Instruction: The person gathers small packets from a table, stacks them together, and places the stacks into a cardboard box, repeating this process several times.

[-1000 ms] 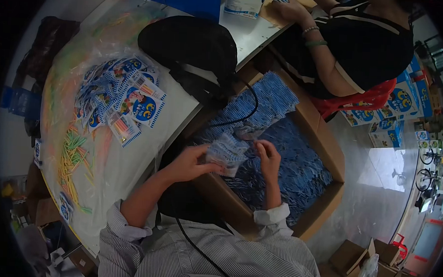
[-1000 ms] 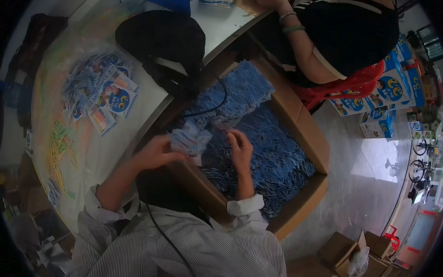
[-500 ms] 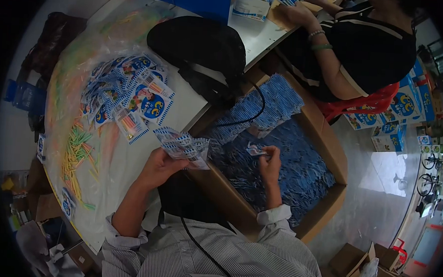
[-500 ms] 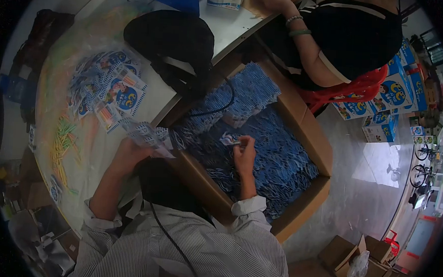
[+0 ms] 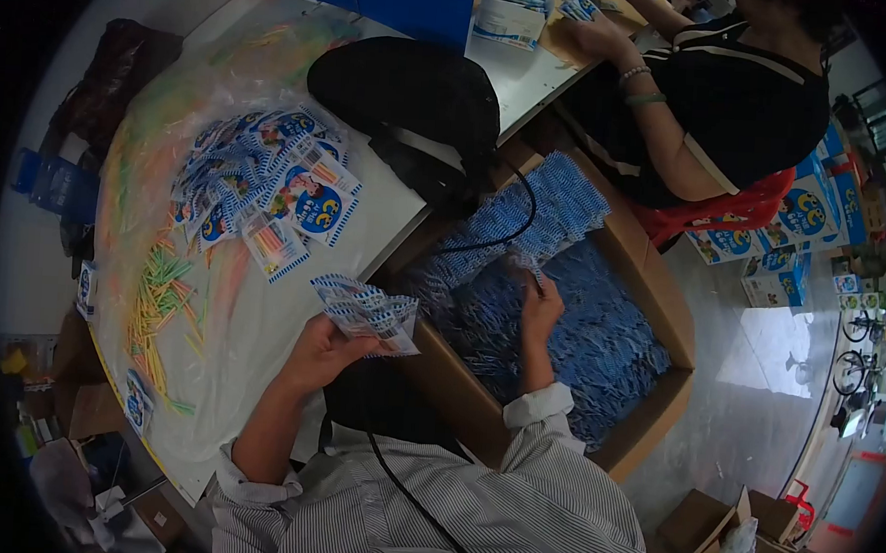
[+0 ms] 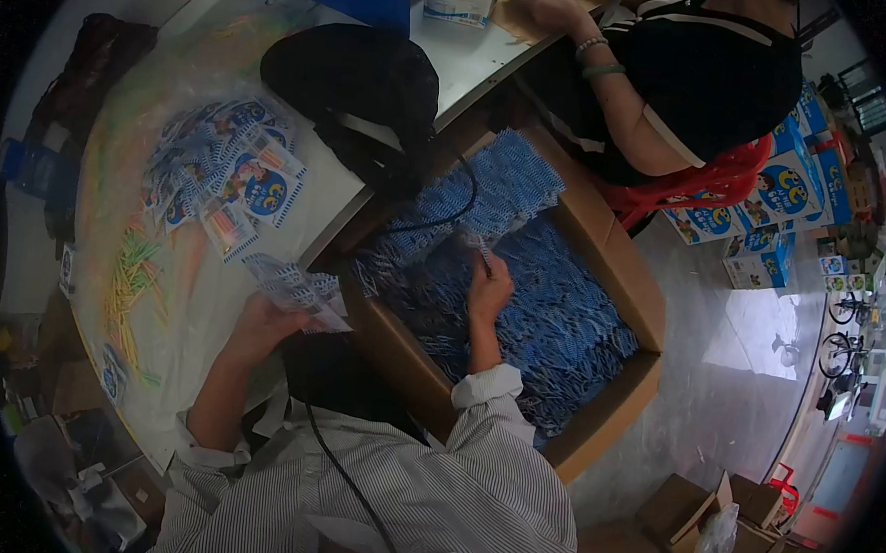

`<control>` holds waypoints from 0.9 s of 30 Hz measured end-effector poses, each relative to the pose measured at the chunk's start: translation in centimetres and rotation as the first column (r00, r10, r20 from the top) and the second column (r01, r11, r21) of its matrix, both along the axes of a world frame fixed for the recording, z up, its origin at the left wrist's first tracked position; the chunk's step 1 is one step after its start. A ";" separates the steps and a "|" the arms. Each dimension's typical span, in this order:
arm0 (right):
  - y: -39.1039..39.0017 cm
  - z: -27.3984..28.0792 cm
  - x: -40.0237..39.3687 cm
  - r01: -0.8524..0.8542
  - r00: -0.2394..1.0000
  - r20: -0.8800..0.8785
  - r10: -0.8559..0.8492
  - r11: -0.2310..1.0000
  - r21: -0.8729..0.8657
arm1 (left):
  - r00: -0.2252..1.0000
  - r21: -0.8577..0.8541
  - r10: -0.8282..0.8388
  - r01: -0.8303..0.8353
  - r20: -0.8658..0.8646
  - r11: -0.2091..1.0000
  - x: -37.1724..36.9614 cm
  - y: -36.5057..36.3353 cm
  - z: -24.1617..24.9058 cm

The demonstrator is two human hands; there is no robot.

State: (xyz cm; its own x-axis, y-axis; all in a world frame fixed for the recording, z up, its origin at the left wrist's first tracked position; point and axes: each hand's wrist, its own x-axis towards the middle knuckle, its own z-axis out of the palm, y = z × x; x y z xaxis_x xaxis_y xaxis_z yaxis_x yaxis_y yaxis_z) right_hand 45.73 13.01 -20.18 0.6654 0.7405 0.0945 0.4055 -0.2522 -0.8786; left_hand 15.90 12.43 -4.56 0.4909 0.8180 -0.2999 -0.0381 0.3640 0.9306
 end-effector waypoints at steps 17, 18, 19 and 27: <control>1.7 -1.0 -1.6 0.110 0.994 0.009 -0.112 0.985 0.136 | 0.992 -0.054 0.020 -0.013 0.124 0.998 0.1 -0.5 -0.2; 1.7 -0.1 -1.8 0.090 0.957 0.260 -0.133 0.981 0.171 | 0.992 -0.046 0.004 0.001 0.123 0.999 0.1 -0.6 -0.3; 1.7 -0.1 -1.7 0.103 0.955 0.256 -0.147 0.978 0.179 | 0.994 -0.044 0.033 -0.029 0.099 0.999 0.0 -0.7 -0.6; 0.0 -0.9 -1.1 0.052 0.995 0.089 -0.047 0.997 -0.057 | 0.998 0.011 0.051 -0.051 0.034 0.999 -0.4 -0.9 -0.6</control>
